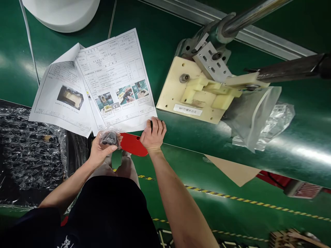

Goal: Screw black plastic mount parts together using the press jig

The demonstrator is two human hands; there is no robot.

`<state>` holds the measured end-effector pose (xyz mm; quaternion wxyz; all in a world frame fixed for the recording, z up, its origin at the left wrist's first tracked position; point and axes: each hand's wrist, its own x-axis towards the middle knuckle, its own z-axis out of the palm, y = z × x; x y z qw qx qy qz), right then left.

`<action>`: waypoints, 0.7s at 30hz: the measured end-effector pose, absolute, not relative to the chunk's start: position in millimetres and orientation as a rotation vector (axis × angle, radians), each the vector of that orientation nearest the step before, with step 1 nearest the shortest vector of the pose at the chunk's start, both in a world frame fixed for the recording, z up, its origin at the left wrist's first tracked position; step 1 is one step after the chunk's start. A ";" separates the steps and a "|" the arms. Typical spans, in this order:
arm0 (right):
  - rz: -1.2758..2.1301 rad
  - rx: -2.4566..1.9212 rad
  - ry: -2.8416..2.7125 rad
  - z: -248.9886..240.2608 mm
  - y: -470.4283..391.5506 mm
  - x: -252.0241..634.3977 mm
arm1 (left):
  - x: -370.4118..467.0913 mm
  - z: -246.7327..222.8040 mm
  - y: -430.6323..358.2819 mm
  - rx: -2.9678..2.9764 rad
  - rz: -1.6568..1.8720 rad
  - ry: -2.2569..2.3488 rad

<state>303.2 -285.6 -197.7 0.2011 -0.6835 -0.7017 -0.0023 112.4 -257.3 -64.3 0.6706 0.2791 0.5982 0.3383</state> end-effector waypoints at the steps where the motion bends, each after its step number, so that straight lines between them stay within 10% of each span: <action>1: 0.003 -1.908 -1.962 -198.1 -285.9 303.3 | 113.0 -64.8 -257.0 0.646 0.784 1.347; 21: 0.030 -1.923 -1.949 -203.8 -287.8 300.4 | 111.0 -55.7 -247.3 1.036 0.613 1.406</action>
